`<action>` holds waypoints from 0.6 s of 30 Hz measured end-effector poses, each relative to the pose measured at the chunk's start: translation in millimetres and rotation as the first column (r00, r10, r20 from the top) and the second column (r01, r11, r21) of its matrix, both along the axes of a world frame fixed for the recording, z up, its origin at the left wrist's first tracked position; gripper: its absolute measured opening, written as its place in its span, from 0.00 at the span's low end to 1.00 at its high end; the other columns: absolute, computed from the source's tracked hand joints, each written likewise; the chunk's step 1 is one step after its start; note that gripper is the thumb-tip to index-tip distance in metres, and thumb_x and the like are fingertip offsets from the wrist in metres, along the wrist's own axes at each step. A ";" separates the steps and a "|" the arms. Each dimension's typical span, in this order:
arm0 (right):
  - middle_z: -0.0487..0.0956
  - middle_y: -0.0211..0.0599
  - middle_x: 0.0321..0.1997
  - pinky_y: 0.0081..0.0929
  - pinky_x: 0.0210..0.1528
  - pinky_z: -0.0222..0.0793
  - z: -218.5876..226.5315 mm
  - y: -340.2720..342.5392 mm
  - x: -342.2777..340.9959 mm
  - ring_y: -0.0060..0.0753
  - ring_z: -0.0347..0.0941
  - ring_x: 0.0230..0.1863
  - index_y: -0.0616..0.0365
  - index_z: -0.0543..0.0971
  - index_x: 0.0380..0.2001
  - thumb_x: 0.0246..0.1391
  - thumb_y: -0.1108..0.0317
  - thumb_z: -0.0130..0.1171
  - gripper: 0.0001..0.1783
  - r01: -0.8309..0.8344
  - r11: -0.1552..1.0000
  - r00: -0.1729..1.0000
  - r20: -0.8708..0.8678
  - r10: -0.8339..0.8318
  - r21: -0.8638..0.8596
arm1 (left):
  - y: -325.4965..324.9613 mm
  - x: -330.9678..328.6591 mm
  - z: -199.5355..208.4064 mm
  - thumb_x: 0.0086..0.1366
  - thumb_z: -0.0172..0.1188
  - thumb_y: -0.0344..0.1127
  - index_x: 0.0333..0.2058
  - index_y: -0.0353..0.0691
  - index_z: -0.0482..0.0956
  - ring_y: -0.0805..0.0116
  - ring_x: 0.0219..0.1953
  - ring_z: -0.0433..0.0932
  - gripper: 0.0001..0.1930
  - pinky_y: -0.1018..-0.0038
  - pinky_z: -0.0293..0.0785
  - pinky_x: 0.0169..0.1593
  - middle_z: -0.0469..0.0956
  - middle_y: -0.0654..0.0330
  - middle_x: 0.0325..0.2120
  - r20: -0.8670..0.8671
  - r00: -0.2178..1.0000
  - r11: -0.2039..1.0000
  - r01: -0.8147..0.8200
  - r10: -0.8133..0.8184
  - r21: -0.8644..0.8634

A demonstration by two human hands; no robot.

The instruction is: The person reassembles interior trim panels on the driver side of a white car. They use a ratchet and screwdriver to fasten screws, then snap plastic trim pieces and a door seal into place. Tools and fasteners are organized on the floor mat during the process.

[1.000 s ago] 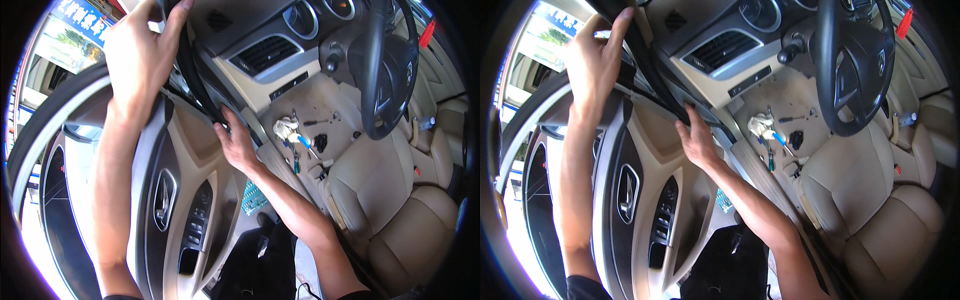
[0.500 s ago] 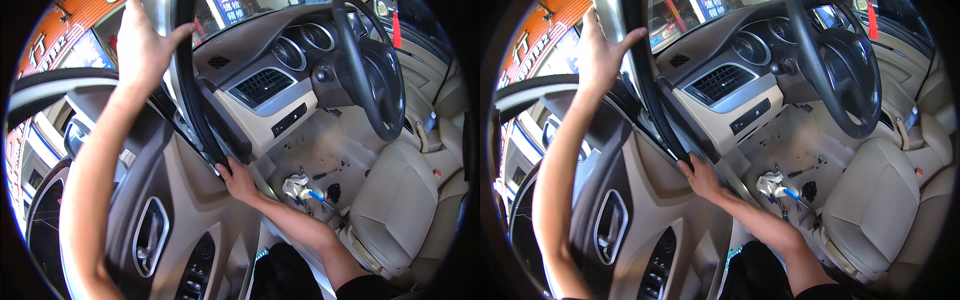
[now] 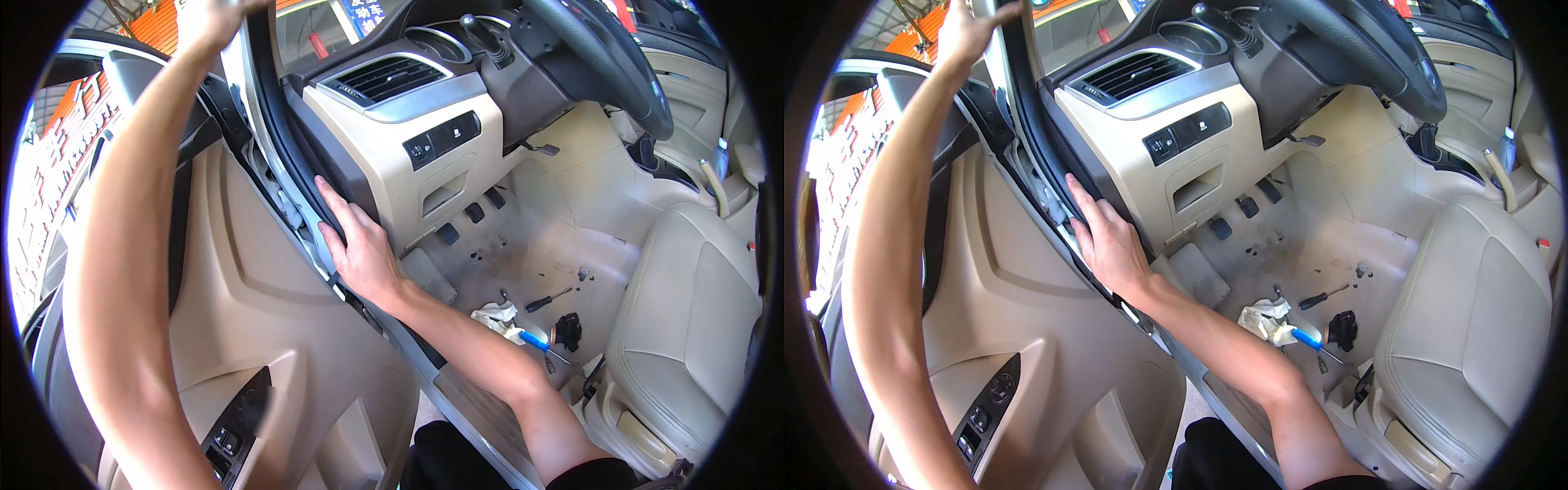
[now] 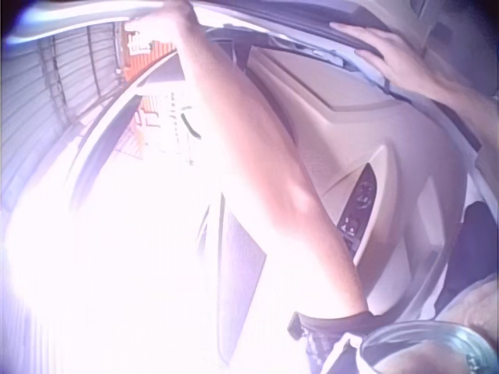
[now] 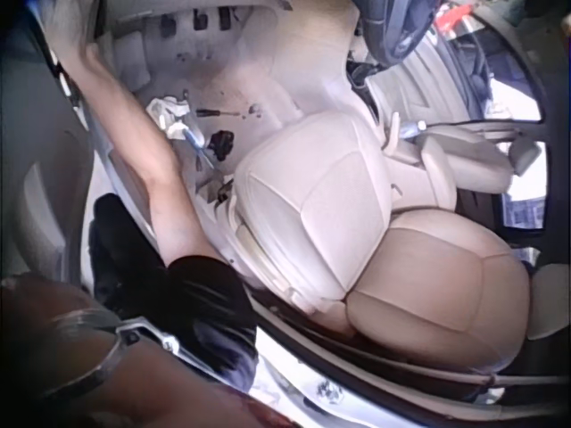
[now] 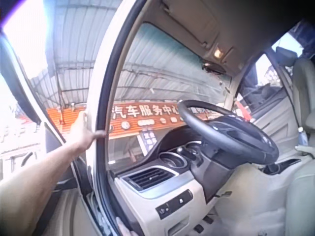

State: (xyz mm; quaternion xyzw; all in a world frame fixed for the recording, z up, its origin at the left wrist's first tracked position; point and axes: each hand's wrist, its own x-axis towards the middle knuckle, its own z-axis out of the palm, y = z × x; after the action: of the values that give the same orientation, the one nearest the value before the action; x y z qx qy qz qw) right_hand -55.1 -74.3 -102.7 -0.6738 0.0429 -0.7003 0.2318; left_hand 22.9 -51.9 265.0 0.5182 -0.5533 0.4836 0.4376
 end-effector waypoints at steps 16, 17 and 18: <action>0.78 0.57 0.33 0.59 0.35 0.76 2.1 -14.5 24.1 0.69 0.78 0.28 0.37 0.60 0.80 0.71 0.66 0.58 0.38 0.149 0.988 0.988 -0.054 -0.148 0.031 | -21.0 37.8 -51.4 0.60 0.79 0.55 0.56 0.24 0.78 0.48 0.52 0.87 0.39 0.59 0.80 0.58 0.85 0.36 0.47 -0.022 0.944 0.925 -0.319 0.330 0.208; 0.79 0.57 0.33 0.59 0.35 0.77 2.5 -14.6 24.8 0.69 0.78 0.28 0.36 0.60 0.80 0.71 0.66 0.58 0.38 0.176 0.984 0.983 -0.051 -0.174 0.036 | -18.1 35.2 -45.4 0.62 0.78 0.55 0.54 0.24 0.79 0.47 0.50 0.87 0.37 0.59 0.81 0.57 0.86 0.37 0.45 -0.023 0.908 0.882 -0.400 0.418 0.251; 0.79 0.56 0.33 0.60 0.34 0.77 2.9 -14.4 25.5 0.69 0.78 0.27 0.35 0.59 0.81 0.72 0.64 0.57 0.38 0.189 0.981 0.981 -0.044 -0.187 0.035 | -19.0 31.2 -41.5 0.63 0.77 0.54 0.53 0.24 0.80 0.47 0.49 0.88 0.36 0.59 0.82 0.55 0.86 0.37 0.44 -0.011 0.870 0.838 -0.470 0.492 0.279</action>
State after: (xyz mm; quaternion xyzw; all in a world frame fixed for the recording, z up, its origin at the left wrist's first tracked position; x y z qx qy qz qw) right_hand -29.6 -88.8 -99.8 -0.6761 0.1248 -0.7043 0.1770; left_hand 54.2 -70.9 223.6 0.7140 -0.4470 0.4772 0.2505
